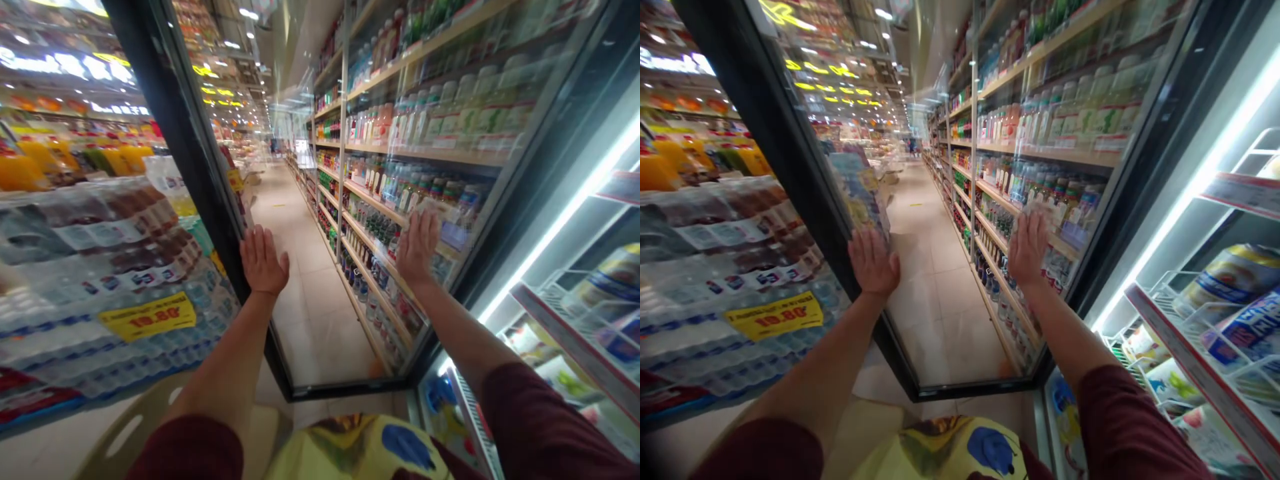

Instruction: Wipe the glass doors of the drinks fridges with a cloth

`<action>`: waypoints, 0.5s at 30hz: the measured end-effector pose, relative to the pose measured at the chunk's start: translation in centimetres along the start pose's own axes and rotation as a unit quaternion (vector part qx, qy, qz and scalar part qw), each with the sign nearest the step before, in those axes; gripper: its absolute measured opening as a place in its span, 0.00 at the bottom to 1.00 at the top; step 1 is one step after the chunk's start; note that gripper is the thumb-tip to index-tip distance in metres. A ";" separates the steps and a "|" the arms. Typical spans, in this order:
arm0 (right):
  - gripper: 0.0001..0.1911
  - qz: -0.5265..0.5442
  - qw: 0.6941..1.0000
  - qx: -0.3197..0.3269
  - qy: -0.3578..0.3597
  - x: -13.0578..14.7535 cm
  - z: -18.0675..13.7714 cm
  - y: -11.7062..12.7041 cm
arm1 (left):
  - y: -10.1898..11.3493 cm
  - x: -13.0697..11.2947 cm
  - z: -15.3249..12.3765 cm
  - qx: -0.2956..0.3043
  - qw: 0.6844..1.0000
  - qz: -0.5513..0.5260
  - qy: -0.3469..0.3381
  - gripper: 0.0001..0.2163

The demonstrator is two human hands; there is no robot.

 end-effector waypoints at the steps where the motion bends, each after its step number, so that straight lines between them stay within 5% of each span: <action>1: 0.32 -0.003 1.000 -0.006 -0.001 0.3 2.2 -0.4 | 0.0 0.0 0.0 -0.002 1.000 0.000 -0.001 0.35; 6: 0.32 -0.034 0.999 -0.009 -0.022 2.4 11.6 -2.4 | 0.0 0.0 0.1 0.001 1.000 -0.012 0.016 0.35; 11: 0.30 -0.022 0.999 0.041 0.025 7.0 12.0 -2.7 | 0.0 0.1 0.1 0.013 0.999 -0.022 0.037 0.35; 15: 0.29 -0.005 0.997 0.049 0.054 9.4 15.5 -3.5 | 0.0 0.1 0.1 0.013 0.999 -0.025 0.034 0.35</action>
Point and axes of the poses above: each hand's wrist, its own z-axis towards the middle knuckle, its own y-axis out of the back of the hand, x = y × z, the point moved 5 cm from there along z, towards the middle knuckle, and after that the axes turned 15 degrees about -x, right-handed, at the moved point
